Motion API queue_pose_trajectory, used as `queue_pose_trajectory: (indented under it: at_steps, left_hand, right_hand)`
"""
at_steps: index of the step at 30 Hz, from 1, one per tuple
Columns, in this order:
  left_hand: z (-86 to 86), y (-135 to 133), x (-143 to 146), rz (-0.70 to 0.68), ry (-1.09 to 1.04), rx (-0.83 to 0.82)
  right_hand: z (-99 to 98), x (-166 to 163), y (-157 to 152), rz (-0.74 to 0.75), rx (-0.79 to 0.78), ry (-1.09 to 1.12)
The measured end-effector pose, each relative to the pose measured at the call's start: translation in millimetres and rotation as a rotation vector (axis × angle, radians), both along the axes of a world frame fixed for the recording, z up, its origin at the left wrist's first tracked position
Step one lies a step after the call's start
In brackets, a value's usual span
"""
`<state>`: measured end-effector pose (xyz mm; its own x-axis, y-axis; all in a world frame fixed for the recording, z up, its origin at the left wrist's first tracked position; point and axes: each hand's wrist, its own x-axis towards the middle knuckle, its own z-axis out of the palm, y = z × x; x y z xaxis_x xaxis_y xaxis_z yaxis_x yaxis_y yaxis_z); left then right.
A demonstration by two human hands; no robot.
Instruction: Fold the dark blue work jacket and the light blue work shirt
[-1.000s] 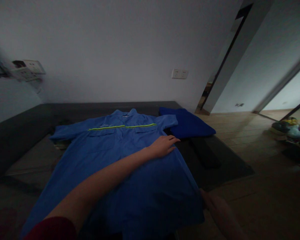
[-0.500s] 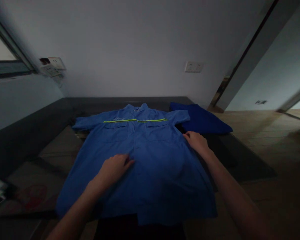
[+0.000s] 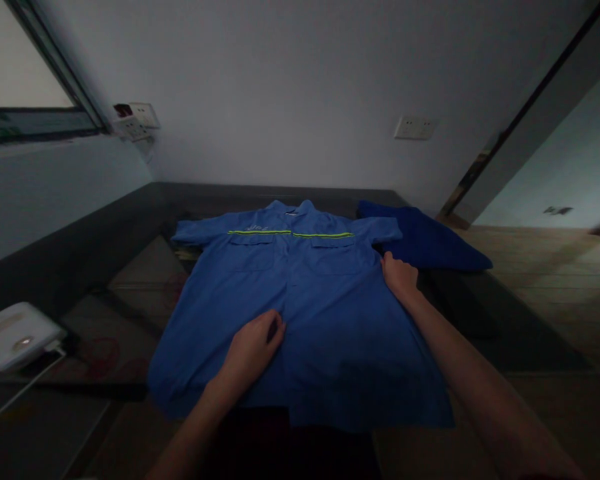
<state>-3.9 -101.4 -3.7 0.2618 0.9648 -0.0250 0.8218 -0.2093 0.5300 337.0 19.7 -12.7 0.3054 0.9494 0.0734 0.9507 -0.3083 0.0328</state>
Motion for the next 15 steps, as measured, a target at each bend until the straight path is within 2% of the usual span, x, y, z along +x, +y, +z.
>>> queue_pose_trajectory:
  at_steps: [4, 7, 10, 12, 15]
  left_hand:
    - [1.7, -19, -25, 0.033, -0.125, -0.003]
    - [0.1, -44, -69, 0.16, -0.14, -0.017]
    - [-11.2, -72, -126, 0.394, -0.044, -0.045]
    - [-24.2, -87, -158, 0.529, 0.03, -0.115]
    - [-45.0, -100, -178, 0.639, 0.003, -0.136]
  right_hand:
    - [11.1, -1, -8, 0.011, 0.007, -0.004]
    - [21.7, 11, -37, -0.005, 0.022, 0.059]
    - [23.1, 37, -89, -0.002, 0.044, 0.143]
    - [16.3, 56, -133, -0.006, 0.016, 0.244]
    - [-0.3, 71, -194, -0.01, -0.137, 0.536]
